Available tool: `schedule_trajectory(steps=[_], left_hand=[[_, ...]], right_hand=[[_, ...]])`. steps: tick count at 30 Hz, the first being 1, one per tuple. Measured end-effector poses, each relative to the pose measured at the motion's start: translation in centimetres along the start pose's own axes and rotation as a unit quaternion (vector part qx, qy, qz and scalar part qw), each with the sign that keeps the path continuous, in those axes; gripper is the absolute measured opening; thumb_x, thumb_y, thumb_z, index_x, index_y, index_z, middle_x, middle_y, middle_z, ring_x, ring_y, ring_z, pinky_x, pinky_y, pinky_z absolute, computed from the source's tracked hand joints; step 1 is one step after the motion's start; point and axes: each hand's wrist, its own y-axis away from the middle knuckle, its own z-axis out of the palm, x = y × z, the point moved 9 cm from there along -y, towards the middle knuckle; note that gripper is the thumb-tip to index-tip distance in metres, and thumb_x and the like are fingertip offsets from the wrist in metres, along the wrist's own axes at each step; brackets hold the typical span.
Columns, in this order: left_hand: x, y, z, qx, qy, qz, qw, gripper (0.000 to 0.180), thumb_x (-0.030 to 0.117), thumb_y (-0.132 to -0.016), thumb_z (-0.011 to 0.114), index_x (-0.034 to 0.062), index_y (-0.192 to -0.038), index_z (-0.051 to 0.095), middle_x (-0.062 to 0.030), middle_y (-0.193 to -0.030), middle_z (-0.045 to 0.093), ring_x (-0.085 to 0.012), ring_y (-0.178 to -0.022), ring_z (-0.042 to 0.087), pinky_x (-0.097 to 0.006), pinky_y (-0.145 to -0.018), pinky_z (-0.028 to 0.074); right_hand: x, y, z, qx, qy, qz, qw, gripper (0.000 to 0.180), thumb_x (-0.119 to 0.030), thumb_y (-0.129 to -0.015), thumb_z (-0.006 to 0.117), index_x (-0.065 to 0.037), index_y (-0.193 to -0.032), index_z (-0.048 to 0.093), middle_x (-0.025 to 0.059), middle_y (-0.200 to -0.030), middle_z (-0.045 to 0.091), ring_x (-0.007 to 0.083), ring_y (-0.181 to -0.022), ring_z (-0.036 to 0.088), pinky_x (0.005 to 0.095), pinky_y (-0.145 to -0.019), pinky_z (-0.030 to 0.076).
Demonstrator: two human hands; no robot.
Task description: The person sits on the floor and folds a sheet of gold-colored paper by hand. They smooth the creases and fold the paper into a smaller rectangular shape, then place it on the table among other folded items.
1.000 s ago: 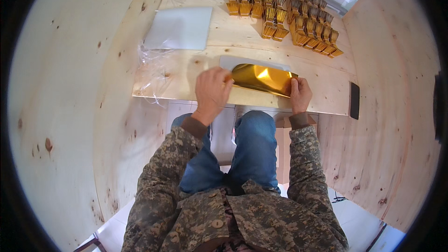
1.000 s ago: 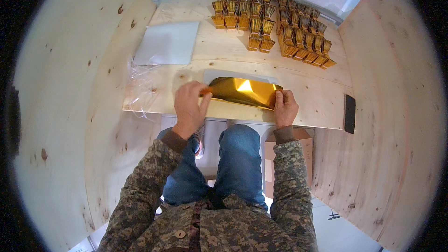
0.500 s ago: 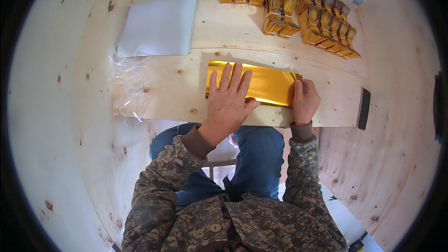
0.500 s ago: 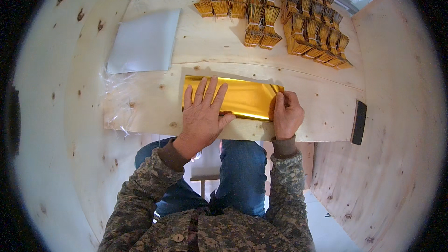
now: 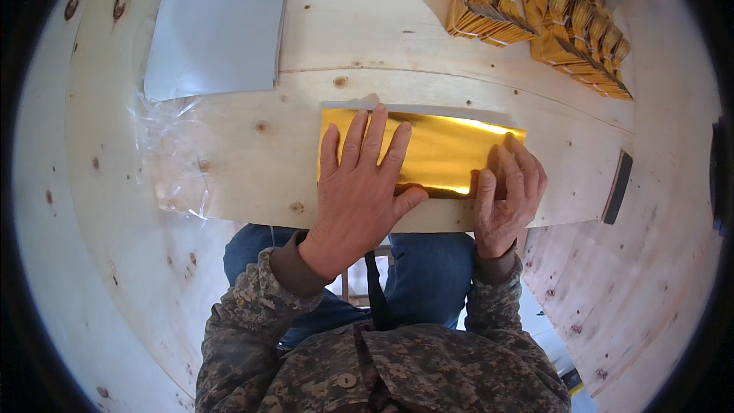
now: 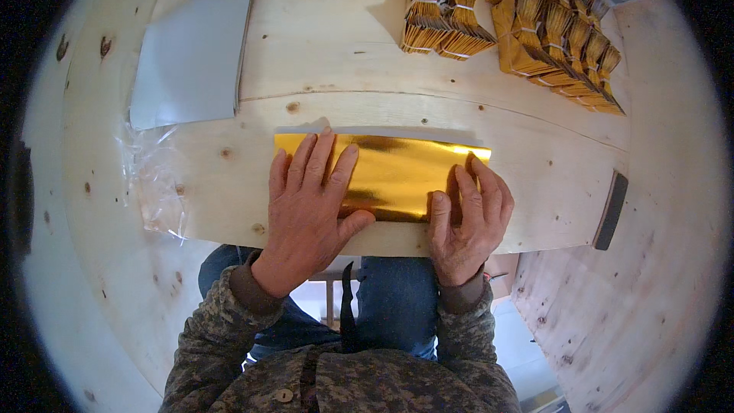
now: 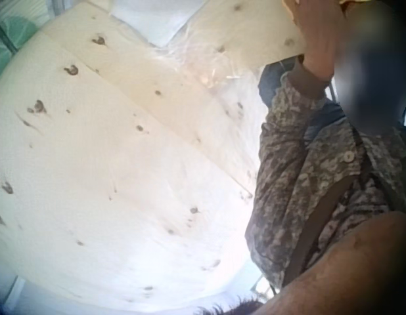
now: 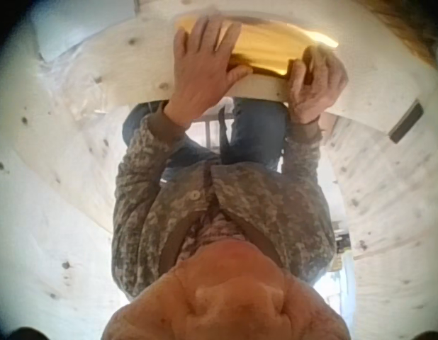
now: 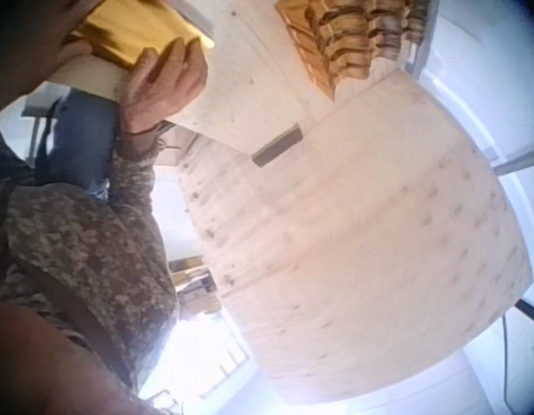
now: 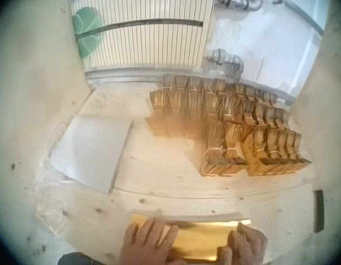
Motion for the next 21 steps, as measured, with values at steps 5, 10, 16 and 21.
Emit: schedule_trajectory(steps=[5, 10, 16, 21], left_hand=[[-0.2, 0.3, 0.0, -0.008, 0.008, -0.008, 1.0, 0.081, 0.057, -0.083, 0.066, 0.0072, -0.144, 0.047, -0.0213, -0.15, 0.038, -0.0386, -0.139, 0.035, -0.056, -0.115, 0.02], [-0.5, 1.0, -0.7, -0.018, -0.006, -0.032, 0.999, 0.082, 0.06, -0.08, 0.067, 0.0062, -0.14, 0.052, -0.0184, -0.143, 0.043, -0.0353, -0.13, 0.042, -0.056, -0.114, 0.023], [-1.1, 1.1, -0.8, -0.017, -0.035, -0.031, 0.999, 0.084, 0.067, -0.082, 0.06, 0.0059, -0.14, 0.053, -0.0166, -0.141, 0.047, -0.0336, -0.13, 0.043, -0.056, -0.114, 0.023], [-1.4, 1.0, -1.0, -0.016, -0.045, -0.04, 0.998, 0.085, 0.071, -0.085, 0.053, 0.007, -0.141, 0.053, -0.0167, -0.142, 0.047, -0.0337, -0.133, 0.042, -0.058, -0.114, 0.022]], right_hand=[[0.6, 0.3, 1.0, -0.026, -0.013, 0.01, 1.0, 0.032, -0.018, -0.086, 0.068, 0.001, -0.111, 0.071, 0.0186, -0.125, 0.063, 0.0365, -0.116, 0.055, 0.0464, -0.101, 0.045], [0.7, 0.4, 1.3, -0.039, -0.009, 0.005, 0.999, 0.033, -0.018, -0.086, 0.068, 0.001, -0.112, 0.07, 0.0189, -0.126, 0.063, 0.0365, -0.116, 0.055, 0.0463, -0.102, 0.044], [0.4, 0.3, 1.5, -0.047, 0.015, -0.001, 0.999, 0.032, -0.019, -0.09, 0.063, 0.0, -0.115, 0.069, 0.0168, -0.127, 0.063, 0.0348, -0.117, 0.056, 0.0447, -0.103, 0.044], [0.3, 0.4, 1.7, -0.049, 0.022, 0.001, 0.999, 0.032, -0.02, -0.092, 0.059, 0.001, -0.115, 0.068, 0.0182, -0.128, 0.062, 0.0359, -0.118, 0.055, 0.0463, -0.104, 0.043]])
